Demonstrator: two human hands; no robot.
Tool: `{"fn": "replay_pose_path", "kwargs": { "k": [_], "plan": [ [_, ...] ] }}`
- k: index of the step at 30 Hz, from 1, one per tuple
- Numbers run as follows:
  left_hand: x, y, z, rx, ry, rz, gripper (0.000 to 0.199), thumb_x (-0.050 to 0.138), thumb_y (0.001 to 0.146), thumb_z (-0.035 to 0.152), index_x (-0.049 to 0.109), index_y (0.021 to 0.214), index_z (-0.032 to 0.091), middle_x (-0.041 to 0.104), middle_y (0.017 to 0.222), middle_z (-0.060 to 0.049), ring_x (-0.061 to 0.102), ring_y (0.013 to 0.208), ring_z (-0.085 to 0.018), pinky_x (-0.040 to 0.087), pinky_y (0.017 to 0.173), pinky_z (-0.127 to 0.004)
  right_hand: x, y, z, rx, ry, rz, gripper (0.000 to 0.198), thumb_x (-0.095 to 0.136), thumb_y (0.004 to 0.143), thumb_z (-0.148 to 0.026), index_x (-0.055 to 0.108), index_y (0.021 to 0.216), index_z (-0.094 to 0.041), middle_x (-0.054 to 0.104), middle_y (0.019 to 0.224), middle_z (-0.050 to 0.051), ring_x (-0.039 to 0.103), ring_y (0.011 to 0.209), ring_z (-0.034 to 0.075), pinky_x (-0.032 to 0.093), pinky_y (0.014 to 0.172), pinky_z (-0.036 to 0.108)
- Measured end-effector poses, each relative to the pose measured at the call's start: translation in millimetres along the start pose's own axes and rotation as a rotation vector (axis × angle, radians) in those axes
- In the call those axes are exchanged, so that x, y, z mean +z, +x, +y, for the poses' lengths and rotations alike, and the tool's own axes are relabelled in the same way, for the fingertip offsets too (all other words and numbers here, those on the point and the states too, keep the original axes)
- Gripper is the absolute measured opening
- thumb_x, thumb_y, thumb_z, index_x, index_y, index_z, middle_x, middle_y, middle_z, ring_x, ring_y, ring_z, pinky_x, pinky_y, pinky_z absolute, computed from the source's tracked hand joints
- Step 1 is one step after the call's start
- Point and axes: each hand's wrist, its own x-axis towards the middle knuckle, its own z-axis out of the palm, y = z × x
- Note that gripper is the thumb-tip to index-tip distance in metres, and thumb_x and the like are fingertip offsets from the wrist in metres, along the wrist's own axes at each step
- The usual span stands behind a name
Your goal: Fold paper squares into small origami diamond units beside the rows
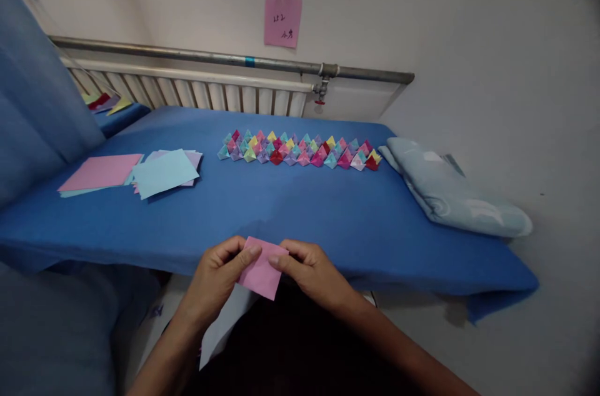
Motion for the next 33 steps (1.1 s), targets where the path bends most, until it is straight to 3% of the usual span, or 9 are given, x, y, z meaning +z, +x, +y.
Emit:
{"fn": "replay_pose_path", "kwargs": {
  "k": [9,14,19,23,27,30,33],
  "plan": [
    [4,2,-9,0.004,-0.005,0.085,0.031,0.068,0.075,0.047,0.062,0.068,0.018,0.048,0.058,0.005,0.039,0.053,-0.008,0.032,0.049,-0.018,5,5,12,0.055,0.191,0.111,0.022,0.063,0.075,-0.036,0.057,0.065,-0.017,0.048,0.063,-0.004,0.042,0.061,0.009,0.035,0.058,0.021],
    [5,6,-13,0.059,0.076,0.110,0.030,0.065,0.076,0.048,0.064,0.070,0.018,0.053,0.061,0.004,0.044,0.056,-0.010,0.036,0.053,-0.019,11,5,13,0.144,0.346,-0.010,0.023,0.068,0.071,-0.033,0.066,0.087,-0.017,0.060,0.075,-0.001,0.050,0.066,0.011,0.041,0.064,0.023],
    [9,8,-16,0.084,0.146,0.130,0.035,0.062,0.077,0.051,0.062,0.069,0.018,0.051,0.061,0.004,0.044,0.058,-0.011,0.036,0.054,-0.021,15,6,16,0.187,0.295,-0.004,0.007,0.063,0.073,-0.022,0.062,0.070,-0.015,0.053,0.059,-0.004,0.043,0.053,0.007,0.035,0.054,0.021],
    [13,9,-19,0.129,0.212,0.184,0.039,0.058,0.079,0.053,0.054,0.062,0.018,0.042,0.057,0.006,0.037,0.055,-0.010,0.031,0.051,-0.021,15,5,17,0.200,0.278,-0.032,0.011,0.060,0.076,-0.022,0.057,0.067,-0.016,0.047,0.053,-0.006,0.038,0.046,0.006,0.028,0.046,0.020],
    [11,10,-20,0.184,0.277,0.244,0.037,0.056,0.081,0.051,0.054,0.064,0.019,0.042,0.058,0.006,0.038,0.056,-0.010,0.032,0.053,-0.021,16,3,20,0.248,0.257,-0.022,0.018,0.058,0.080,-0.029,0.057,0.068,-0.016,0.051,0.055,-0.004,0.040,0.046,0.007,0.029,0.045,0.020],
    [7,12,-17,0.162,0.279,0.177,0.037,0.054,0.082,0.052,0.055,0.065,0.019,0.044,0.058,0.005,0.039,0.056,-0.011,0.033,0.052,-0.021,10,1,20,0.257,0.243,-0.055,0.023,0.057,0.081,-0.035,0.057,0.069,-0.015,0.054,0.059,-0.002,0.043,0.049,0.007,0.033,0.049,0.020],
    [3,14,-10,0.118,0.317,0.066,0.037,0.056,0.081,0.051,0.054,0.062,0.018,0.043,0.057,0.005,0.038,0.054,-0.010,0.031,0.050,-0.021,1,1,16,0.185,0.288,-0.032,0.020,0.064,0.075,-0.035,0.061,0.083,-0.016,0.059,0.073,-0.001,0.050,0.061,0.009,0.038,0.058,0.022]
  ]
}}
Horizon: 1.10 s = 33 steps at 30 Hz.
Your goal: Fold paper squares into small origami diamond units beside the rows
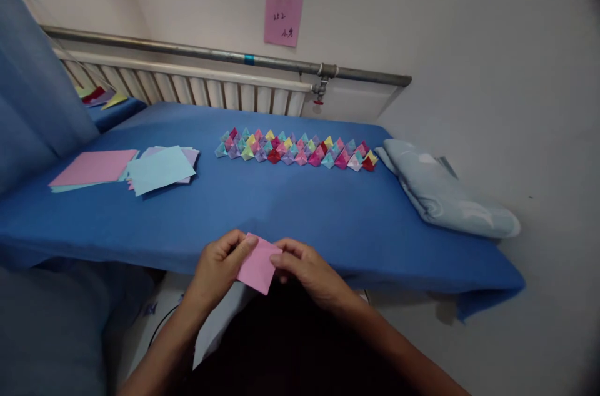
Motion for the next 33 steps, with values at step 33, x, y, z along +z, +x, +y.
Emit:
{"fn": "replay_pose_path", "kwargs": {
  "k": [33],
  "plan": [
    [-3,36,1,0.012,0.571,-0.181,0.024,0.044,0.085,0.032,0.055,0.068,0.019,0.055,0.061,0.003,0.052,0.059,-0.012,0.037,0.055,-0.022,-29,31,10,-0.411,-0.526,0.437,0.010,0.056,0.078,-0.029,0.061,0.084,-0.023,0.056,0.066,-0.004,0.051,0.061,0.013,0.039,0.061,0.025]
  ]
}}
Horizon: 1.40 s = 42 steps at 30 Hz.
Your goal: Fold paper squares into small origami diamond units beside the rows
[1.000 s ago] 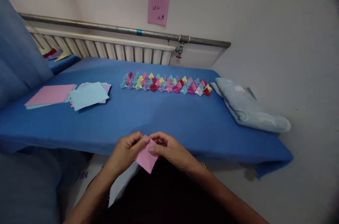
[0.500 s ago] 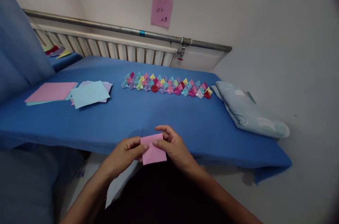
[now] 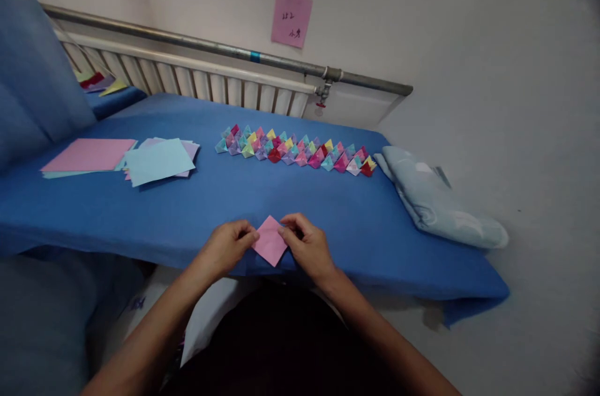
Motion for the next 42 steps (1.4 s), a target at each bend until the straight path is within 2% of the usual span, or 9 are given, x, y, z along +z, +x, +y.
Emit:
{"fn": "replay_pose_path", "kwargs": {
  "k": [5,11,14,17,19,22,29,37,42],
  "plan": [
    [1,31,8,0.008,0.244,0.018,0.013,0.051,0.082,0.020,0.064,0.081,0.019,0.067,0.075,-0.003,0.059,0.072,-0.017,0.037,0.063,-0.027,-5,17,8,-0.135,-0.418,-0.020,0.011,0.053,0.081,-0.018,0.064,0.081,-0.023,0.064,0.070,-0.003,0.057,0.070,0.014,0.036,0.071,0.028],
    [11,25,9,0.023,0.400,0.099,0.019,0.051,0.087,0.024,0.062,0.101,0.016,0.067,0.094,-0.011,0.060,0.083,-0.024,0.040,0.068,-0.032,-8,19,12,-0.192,-0.730,-0.064,0.012,0.054,0.086,-0.021,0.065,0.083,-0.022,0.067,0.080,0.002,0.056,0.078,0.018,0.032,0.073,0.031],
    [14,23,4,0.221,0.487,0.158,0.017,0.051,0.087,0.020,0.063,0.100,0.018,0.064,0.103,-0.010,0.056,0.094,-0.024,0.039,0.077,-0.034,-11,15,14,-0.235,-0.698,-0.015,0.013,0.054,0.084,-0.019,0.066,0.086,-0.022,0.067,0.088,0.004,0.055,0.086,0.020,0.033,0.077,0.033],
    [16,26,-5,0.464,0.540,0.131,0.017,0.049,0.088,0.016,0.066,0.089,0.022,0.066,0.094,-0.004,0.055,0.088,-0.021,0.036,0.077,-0.035,-16,8,13,-0.352,-0.559,-0.064,0.020,0.051,0.081,-0.012,0.065,0.090,-0.023,0.067,0.098,0.004,0.055,0.094,0.020,0.033,0.084,0.035],
    [17,27,-11,0.526,0.523,0.116,0.017,0.049,0.089,0.017,0.065,0.087,0.022,0.067,0.090,-0.002,0.056,0.085,-0.020,0.035,0.077,-0.035,-19,3,12,-0.404,-0.478,-0.157,0.025,0.051,0.078,-0.011,0.064,0.094,-0.024,0.067,0.103,0.003,0.055,0.097,0.020,0.032,0.087,0.036],
    [16,24,-20,0.589,0.463,0.155,0.018,0.047,0.089,0.018,0.065,0.092,0.022,0.069,0.095,-0.003,0.056,0.086,-0.021,0.033,0.078,-0.037,-22,-2,10,-0.388,-0.411,-0.229,0.032,0.054,0.073,-0.014,0.063,0.101,-0.025,0.067,0.109,0.003,0.055,0.101,0.022,0.033,0.091,0.038],
    [10,12,-27,0.596,0.345,0.130,0.026,0.053,0.080,0.021,0.061,0.104,0.020,0.066,0.114,-0.006,0.055,0.104,-0.025,0.033,0.090,-0.041,-23,0,12,-0.328,-0.409,-0.225,0.028,0.059,0.073,-0.017,0.064,0.100,-0.025,0.069,0.104,0.002,0.057,0.097,0.022,0.034,0.088,0.037],
    [14,14,-29,0.576,0.260,0.169,0.020,0.053,0.083,0.027,0.060,0.100,0.020,0.068,0.106,-0.005,0.058,0.099,-0.022,0.035,0.089,-0.038,-21,2,16,-0.323,-0.428,-0.167,0.012,0.057,0.084,-0.024,0.064,0.094,-0.022,0.069,0.101,0.004,0.058,0.091,0.020,0.037,0.083,0.035],
    [15,14,-28,0.570,0.251,0.179,0.022,0.057,0.081,0.033,0.062,0.099,0.021,0.068,0.107,-0.006,0.058,0.101,-0.023,0.035,0.091,-0.039,-21,2,17,-0.342,-0.450,-0.165,0.017,0.061,0.078,-0.016,0.064,0.093,-0.023,0.068,0.104,0.004,0.057,0.095,0.020,0.037,0.086,0.036]
  ]
}}
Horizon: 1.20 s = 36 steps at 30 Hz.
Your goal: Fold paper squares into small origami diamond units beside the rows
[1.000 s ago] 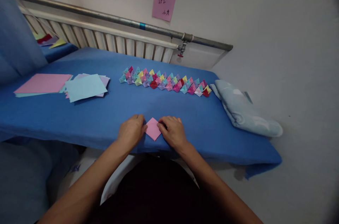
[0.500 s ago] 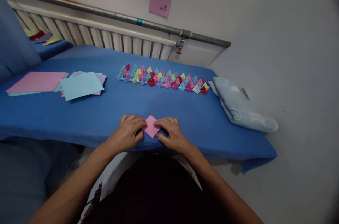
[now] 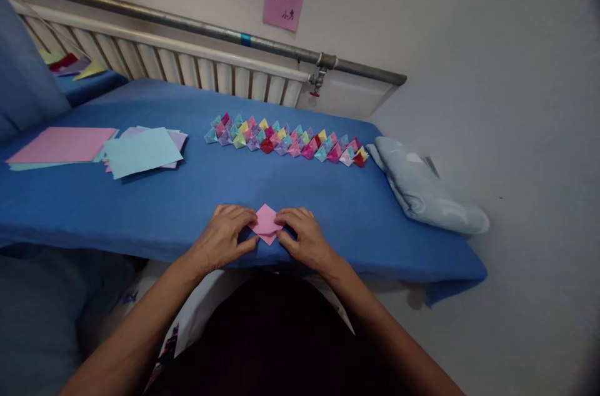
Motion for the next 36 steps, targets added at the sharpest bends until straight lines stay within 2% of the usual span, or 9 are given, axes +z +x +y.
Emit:
{"fn": "replay_pose_path", "kwargs": {
  "k": [3,6,10,12,17,23,29,36],
  "plan": [
    [1,0,0,0.000,0.020,0.004,0.022,0.057,0.083,0.034,0.062,0.098,0.020,0.068,0.107,-0.006,0.058,0.099,-0.023,0.036,0.089,-0.039,0,1,1,-0.003,0.005,0.012,0.008,0.060,0.081,-0.020,0.065,0.086,-0.022,0.067,0.104,0.005,0.057,0.095,0.020,0.036,0.086,0.036],
    [2,1,0,-0.005,0.029,0.019,0.021,0.056,0.084,0.035,0.063,0.098,0.021,0.069,0.105,-0.006,0.058,0.098,-0.023,0.037,0.088,-0.038,1,3,1,0.042,0.018,0.011,0.011,0.054,0.087,-0.021,0.064,0.082,-0.023,0.068,0.096,0.003,0.057,0.089,0.019,0.037,0.082,0.035],
    [5,2,-3,-0.012,0.038,0.056,0.019,0.049,0.090,0.031,0.064,0.097,0.022,0.069,0.101,-0.004,0.060,0.093,-0.021,0.038,0.085,-0.037,2,5,0,0.101,-0.005,-0.009,0.011,0.053,0.088,-0.023,0.063,0.083,-0.022,0.067,0.084,0.002,0.055,0.080,0.018,0.036,0.078,0.033],
    [7,2,-4,-0.001,0.050,0.069,0.019,0.046,0.092,0.029,0.064,0.097,0.022,0.070,0.101,-0.004,0.060,0.092,-0.020,0.038,0.083,-0.036,2,5,1,0.098,-0.008,-0.013,0.007,0.056,0.085,-0.022,0.063,0.086,-0.022,0.067,0.088,0.003,0.055,0.083,0.018,0.036,0.078,0.033],
    [10,-1,-6,0.007,0.043,0.067,0.018,0.047,0.092,0.025,0.062,0.100,0.022,0.069,0.103,-0.005,0.060,0.094,-0.020,0.040,0.085,-0.036,4,4,4,0.084,-0.007,0.006,0.016,0.055,0.081,-0.010,0.064,0.087,-0.022,0.067,0.096,0.004,0.056,0.091,0.019,0.037,0.083,0.034],
    [14,-3,-5,-0.020,0.116,0.150,0.022,0.047,0.092,0.029,0.066,0.091,0.020,0.066,0.096,-0.007,0.056,0.088,-0.020,0.042,0.079,-0.036,5,5,7,0.107,0.020,0.035,0.012,0.055,0.083,-0.014,0.064,0.083,-0.022,0.067,0.093,0.004,0.057,0.090,0.019,0.039,0.083,0.035],
    [17,-4,-3,-0.107,0.119,0.201,0.023,0.047,0.092,0.031,0.067,0.088,0.020,0.065,0.096,-0.007,0.055,0.088,-0.021,0.041,0.077,-0.036,7,6,8,0.137,0.042,0.097,0.009,0.058,0.085,-0.019,0.062,0.077,-0.022,0.067,0.093,0.004,0.058,0.091,0.019,0.040,0.084,0.036],
    [17,1,0,-0.241,0.118,0.174,0.017,0.053,0.090,0.029,0.064,0.081,0.019,0.065,0.097,-0.006,0.054,0.090,-0.023,0.039,0.078,-0.038,10,9,10,0.184,0.004,0.132,0.011,0.062,0.082,-0.018,0.059,0.072,-0.020,0.067,0.094,0.006,0.059,0.092,0.020,0.040,0.085,0.037]
  ]
}}
